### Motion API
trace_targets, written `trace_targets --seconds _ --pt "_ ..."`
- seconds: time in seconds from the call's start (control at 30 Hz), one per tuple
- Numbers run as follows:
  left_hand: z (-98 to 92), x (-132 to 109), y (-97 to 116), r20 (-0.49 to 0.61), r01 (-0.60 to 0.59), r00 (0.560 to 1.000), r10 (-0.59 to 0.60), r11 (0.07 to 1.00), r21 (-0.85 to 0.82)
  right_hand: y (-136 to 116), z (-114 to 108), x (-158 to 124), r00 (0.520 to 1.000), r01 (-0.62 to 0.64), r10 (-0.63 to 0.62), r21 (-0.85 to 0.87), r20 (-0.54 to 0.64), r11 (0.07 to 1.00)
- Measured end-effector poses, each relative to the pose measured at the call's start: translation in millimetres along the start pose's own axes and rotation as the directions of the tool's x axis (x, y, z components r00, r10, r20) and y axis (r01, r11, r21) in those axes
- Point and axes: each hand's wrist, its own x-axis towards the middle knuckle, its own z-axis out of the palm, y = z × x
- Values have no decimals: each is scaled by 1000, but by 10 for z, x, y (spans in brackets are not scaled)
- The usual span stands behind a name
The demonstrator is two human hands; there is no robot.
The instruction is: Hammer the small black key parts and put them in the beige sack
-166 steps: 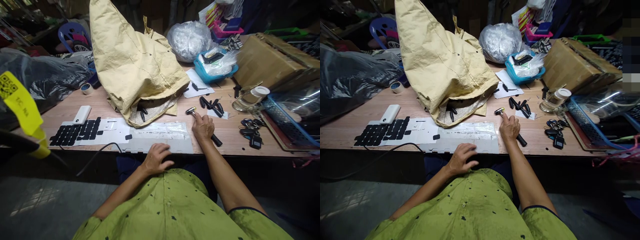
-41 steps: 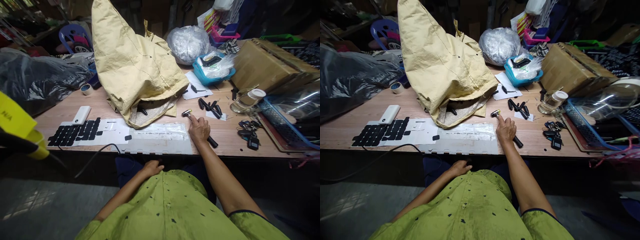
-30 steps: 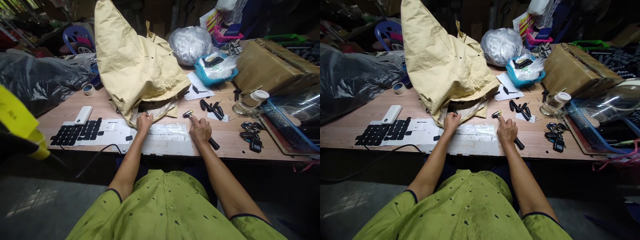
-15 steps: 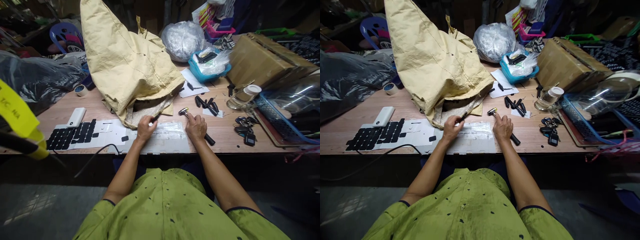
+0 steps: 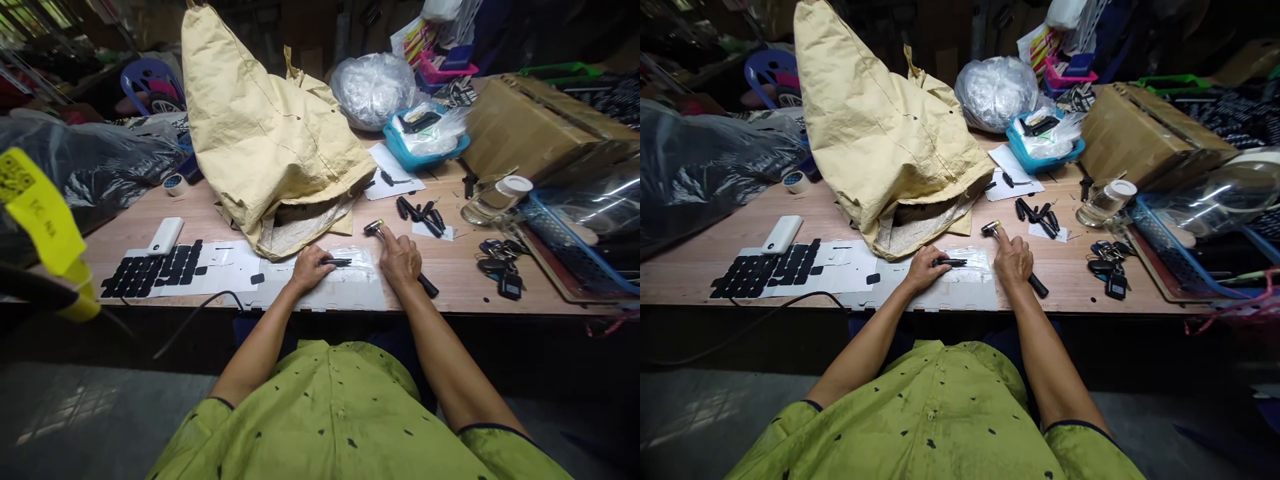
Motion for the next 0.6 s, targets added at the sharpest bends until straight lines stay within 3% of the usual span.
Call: trace_targets --seconds 0.13,0.3,0.47,0.6 --pt "27 8 23 1 -5 1000 5 1000 -4 -55 -184 -156 1000 9 -9 167 3 986" --pt "55 15 35 -18 -4 1000 4 1000 -10 -218 -323 -551 974 156 -215 470 74 869" --pt "81 30 42 -22 -3 1000 3 1000 -26 -312 -323 -778 939 180 -296 488 173 854" --pt "97 45 24 -20 -6 1000 5 1000 -21 -348 -316 -800 938 231 -314 409 149 883"
